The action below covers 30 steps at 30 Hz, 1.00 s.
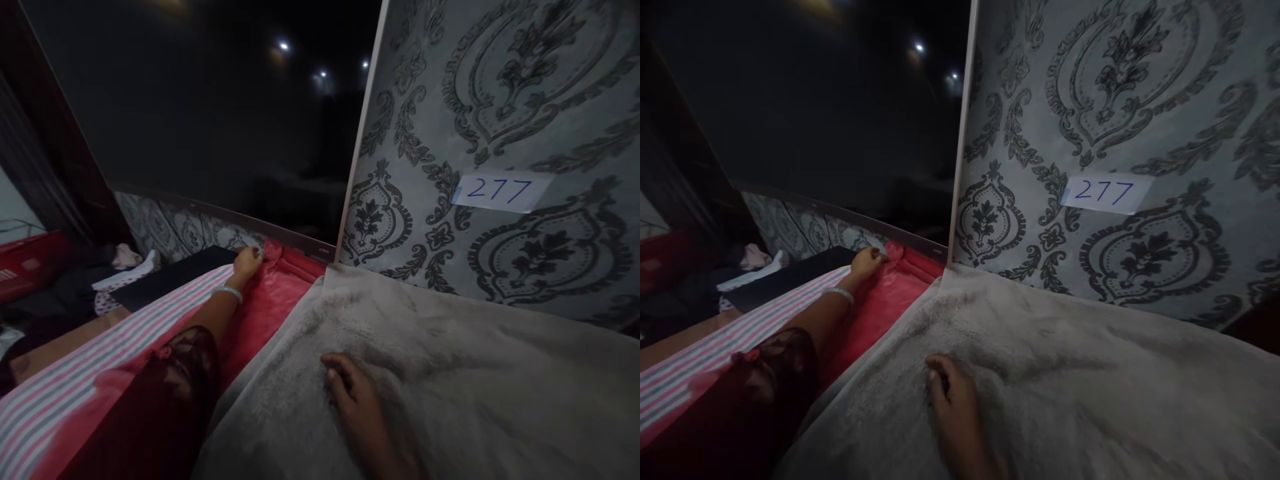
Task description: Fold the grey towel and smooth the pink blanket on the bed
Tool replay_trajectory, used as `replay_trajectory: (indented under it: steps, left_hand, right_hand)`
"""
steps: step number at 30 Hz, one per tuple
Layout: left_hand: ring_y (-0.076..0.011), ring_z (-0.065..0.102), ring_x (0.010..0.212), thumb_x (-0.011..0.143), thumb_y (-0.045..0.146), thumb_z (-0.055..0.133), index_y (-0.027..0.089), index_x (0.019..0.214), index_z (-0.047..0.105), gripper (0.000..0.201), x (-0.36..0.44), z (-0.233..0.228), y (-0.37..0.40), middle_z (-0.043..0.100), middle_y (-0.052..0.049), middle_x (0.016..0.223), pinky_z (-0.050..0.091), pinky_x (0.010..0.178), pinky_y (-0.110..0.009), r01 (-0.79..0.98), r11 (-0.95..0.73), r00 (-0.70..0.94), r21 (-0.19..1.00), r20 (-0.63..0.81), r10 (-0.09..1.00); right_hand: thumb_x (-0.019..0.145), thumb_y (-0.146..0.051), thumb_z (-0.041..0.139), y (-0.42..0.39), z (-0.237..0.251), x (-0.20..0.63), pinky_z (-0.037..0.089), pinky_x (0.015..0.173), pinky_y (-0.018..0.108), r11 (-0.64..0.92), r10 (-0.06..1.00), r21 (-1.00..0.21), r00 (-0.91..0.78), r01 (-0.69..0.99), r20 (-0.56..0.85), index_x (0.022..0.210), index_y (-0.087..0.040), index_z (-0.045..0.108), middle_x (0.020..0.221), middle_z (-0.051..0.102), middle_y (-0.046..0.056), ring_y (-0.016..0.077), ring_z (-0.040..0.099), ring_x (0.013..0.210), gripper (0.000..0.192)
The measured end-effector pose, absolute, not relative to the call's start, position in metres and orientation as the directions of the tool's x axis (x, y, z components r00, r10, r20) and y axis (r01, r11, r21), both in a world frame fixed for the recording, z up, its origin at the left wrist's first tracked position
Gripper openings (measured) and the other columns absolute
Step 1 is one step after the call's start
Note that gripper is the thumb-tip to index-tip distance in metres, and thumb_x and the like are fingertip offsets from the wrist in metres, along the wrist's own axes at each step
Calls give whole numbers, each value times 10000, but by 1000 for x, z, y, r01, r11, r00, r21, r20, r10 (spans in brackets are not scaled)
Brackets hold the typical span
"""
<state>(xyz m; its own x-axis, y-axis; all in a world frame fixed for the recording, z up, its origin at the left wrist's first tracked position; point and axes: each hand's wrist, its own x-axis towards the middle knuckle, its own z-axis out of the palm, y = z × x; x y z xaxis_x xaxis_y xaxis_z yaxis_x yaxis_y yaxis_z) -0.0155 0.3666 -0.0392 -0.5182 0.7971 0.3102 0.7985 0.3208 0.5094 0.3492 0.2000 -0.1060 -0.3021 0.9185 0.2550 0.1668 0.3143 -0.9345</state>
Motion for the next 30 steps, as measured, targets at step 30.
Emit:
replay_trajectory:
  steps: [30]
  left_hand:
    - [-302, 668, 1069, 809, 418, 621, 140, 947, 722, 326, -56, -43, 208, 738, -176, 1043, 507, 807, -285, 831, 535, -541, 153, -6, 841]
  right_hand:
    - [776, -524, 522, 200, -100, 353, 519, 635, 352, 277, 929, -933, -313, 231, 198, 998, -181, 745, 797, 702, 63, 211, 629, 667, 466]
